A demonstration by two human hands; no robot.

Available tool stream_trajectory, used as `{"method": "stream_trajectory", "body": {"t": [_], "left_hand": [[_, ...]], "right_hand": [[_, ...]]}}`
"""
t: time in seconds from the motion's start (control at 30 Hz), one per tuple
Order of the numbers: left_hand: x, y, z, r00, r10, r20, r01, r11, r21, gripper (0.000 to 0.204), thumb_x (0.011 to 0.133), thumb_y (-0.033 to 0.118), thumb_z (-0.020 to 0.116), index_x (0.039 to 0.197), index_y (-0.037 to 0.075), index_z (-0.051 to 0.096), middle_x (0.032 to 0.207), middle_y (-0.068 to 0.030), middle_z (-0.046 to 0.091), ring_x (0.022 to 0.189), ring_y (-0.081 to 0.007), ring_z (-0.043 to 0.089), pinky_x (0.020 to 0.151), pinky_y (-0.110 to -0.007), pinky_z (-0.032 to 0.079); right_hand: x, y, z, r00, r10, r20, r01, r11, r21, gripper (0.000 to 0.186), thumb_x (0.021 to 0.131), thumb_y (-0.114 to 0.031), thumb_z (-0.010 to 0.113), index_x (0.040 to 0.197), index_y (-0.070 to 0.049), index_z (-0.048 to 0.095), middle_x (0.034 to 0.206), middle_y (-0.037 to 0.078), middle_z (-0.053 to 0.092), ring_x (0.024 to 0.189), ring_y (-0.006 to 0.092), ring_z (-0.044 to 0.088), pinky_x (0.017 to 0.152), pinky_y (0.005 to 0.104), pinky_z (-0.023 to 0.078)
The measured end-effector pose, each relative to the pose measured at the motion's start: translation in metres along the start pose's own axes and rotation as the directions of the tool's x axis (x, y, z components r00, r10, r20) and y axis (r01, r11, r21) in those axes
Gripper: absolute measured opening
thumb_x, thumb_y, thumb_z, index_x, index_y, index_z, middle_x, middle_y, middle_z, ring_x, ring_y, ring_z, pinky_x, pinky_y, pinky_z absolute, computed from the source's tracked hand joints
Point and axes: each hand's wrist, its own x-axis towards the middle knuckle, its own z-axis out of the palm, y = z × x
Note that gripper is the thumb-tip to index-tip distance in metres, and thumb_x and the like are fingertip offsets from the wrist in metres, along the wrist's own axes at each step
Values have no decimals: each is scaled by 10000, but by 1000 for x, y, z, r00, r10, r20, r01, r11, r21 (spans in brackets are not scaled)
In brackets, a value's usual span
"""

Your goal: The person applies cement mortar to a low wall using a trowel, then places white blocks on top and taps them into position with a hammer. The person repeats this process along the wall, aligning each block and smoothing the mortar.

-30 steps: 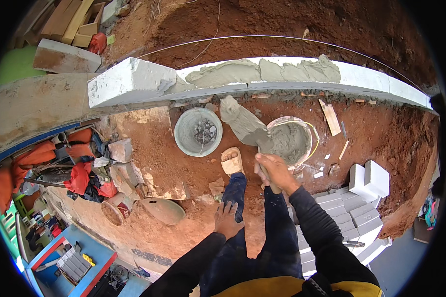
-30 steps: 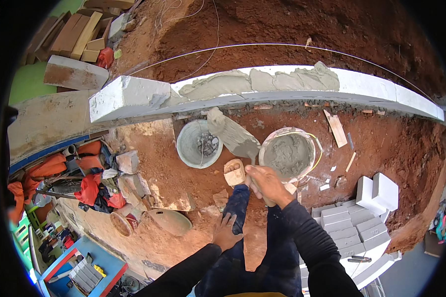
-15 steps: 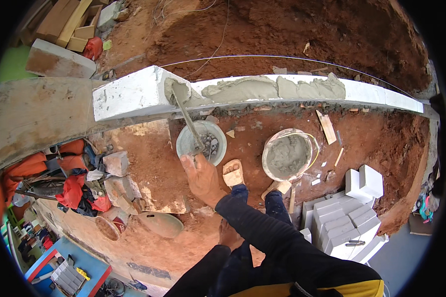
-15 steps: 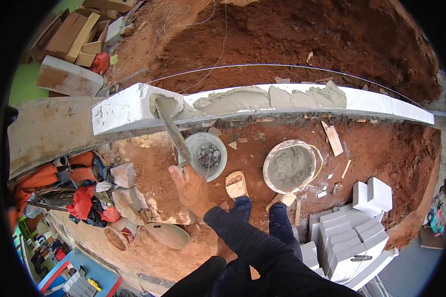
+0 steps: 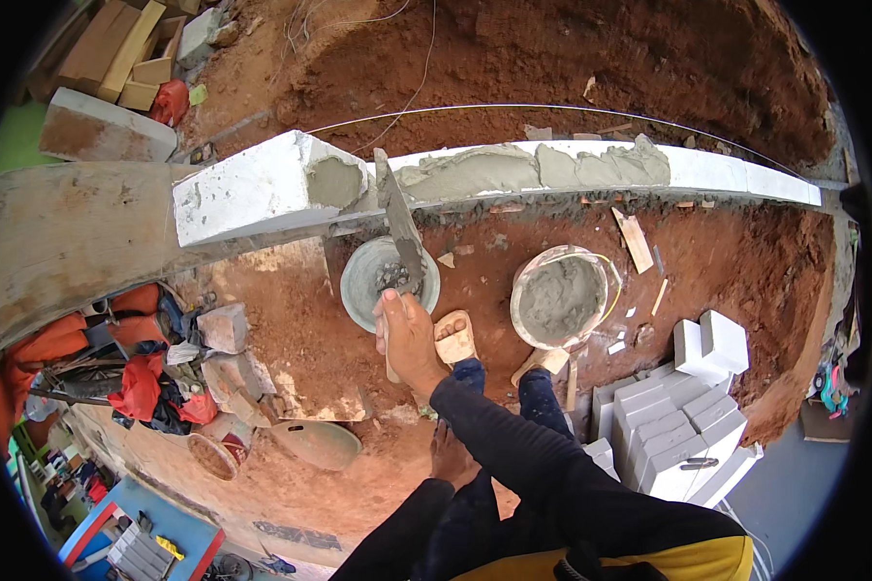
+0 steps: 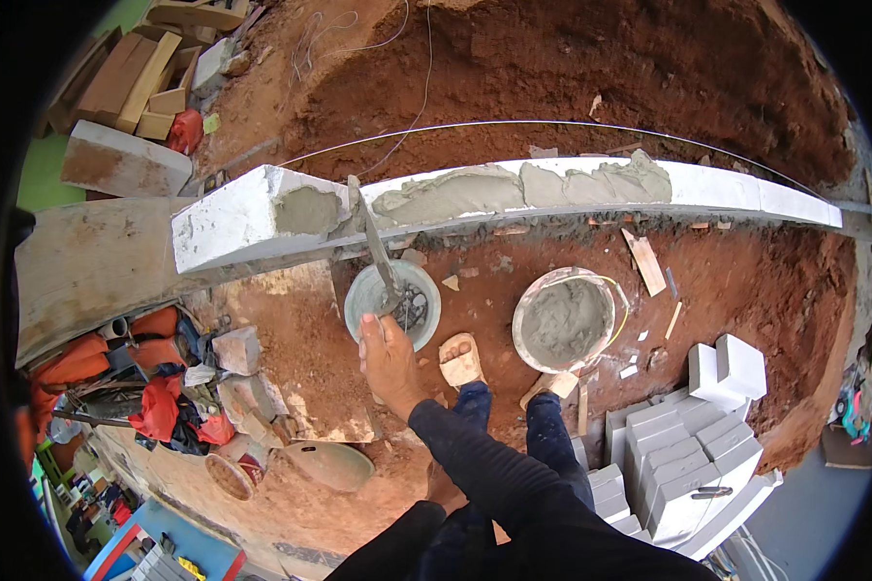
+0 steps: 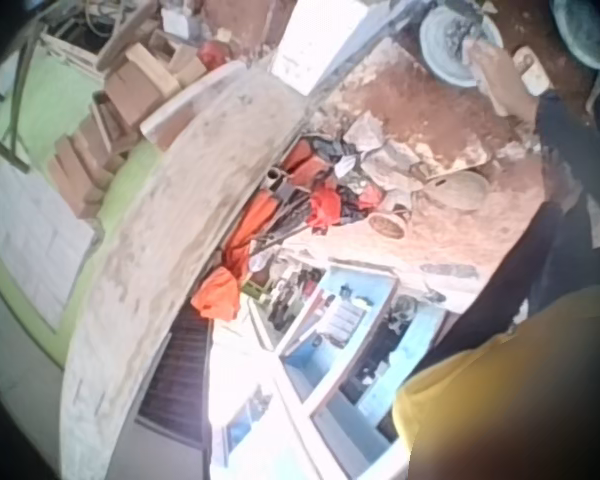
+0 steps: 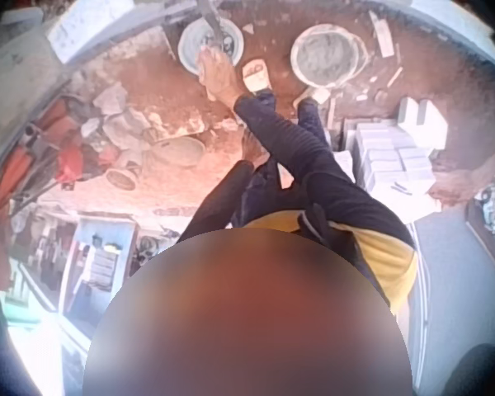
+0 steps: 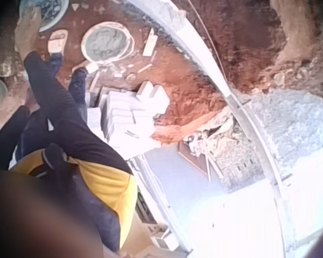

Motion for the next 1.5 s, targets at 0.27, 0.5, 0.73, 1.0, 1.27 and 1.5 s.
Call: {"method": "stream_trajectory", "body": {"t": [0.27, 0.5, 0.73, 1.0, 1.27, 1.5], "left_hand": [[-15, -9, 6, 990, 95, -102, -100, 994, -52, 779, 956, 516, 676, 1581, 83, 506, 1651, -203, 442, 1567, -451, 335, 1275, -575, 272], [-3, -4, 1, 891, 261, -372, -203, 961, 187, 752, 1029, 557, 573, 1623, 108, 466, 1671, -174, 454, 1572, -421, 364, 1301, -551, 247], [4, 13, -15, 765, 412, -496, -285, 906, 312, 504, 1102, 381, 525, 1474, 47, 591, 1508, -181, 600, 1380, -410, 563, 1218, -524, 389], [8, 12, -20, 793, 378, -477, -269, 920, 284, 473, 1100, 366, 530, 1438, 53, 635, 1452, -198, 648, 1328, -429, 615, 1183, -544, 433], [3, -3, 2, 822, 328, -466, -264, 944, 199, 586, 1047, 485, 556, 1500, 117, 609, 1478, -212, 637, 1388, -464, 566, 1190, -597, 401], [8, -27, 23, 912, 149, -381, -183, 982, -53, 592, 1052, 523, 533, 1523, 171, 609, 1496, -188, 633, 1424, -459, 542, 1203, -611, 379]], "right_hand": [[29, 69, 93, 917, -375, -133, 302, 874, -381, 461, 1138, -498, 509, 1105, -39, 511, 803, 100, 559, 650, 213, 582, 564, 370, 488], [-43, 42, 61, 990, 100, -97, -116, 978, -174, 533, 1145, -526, 460, 1063, -2, 516, 758, 164, 552, 710, 346, 621, 740, 508, 496], [-23, -2, 72, 995, -100, 8, 100, 980, -174, 465, 1145, -515, 488, 1046, -61, 500, 771, 30, 521, 621, 124, 535, 533, 310, 468], [-69, -3, 48, 967, -233, 108, 252, 942, -223, 389, 1149, -420, 523, 1100, -36, 547, 770, 11, 556, 622, 85, 537, 554, 290, 466], [-11, 22, 81, 869, -490, 69, 462, 752, -471, 440, 1129, -442, 561, 1141, -2, 558, 798, 116, 594, 614, 204, 612, 589, 378, 499], [-67, 37, 16, 953, -299, -56, 229, 827, -513, 424, 1130, -431, 557, 1075, -11, 552, 812, 168, 630, 686, 331, 650, 644, 473, 521]]}}
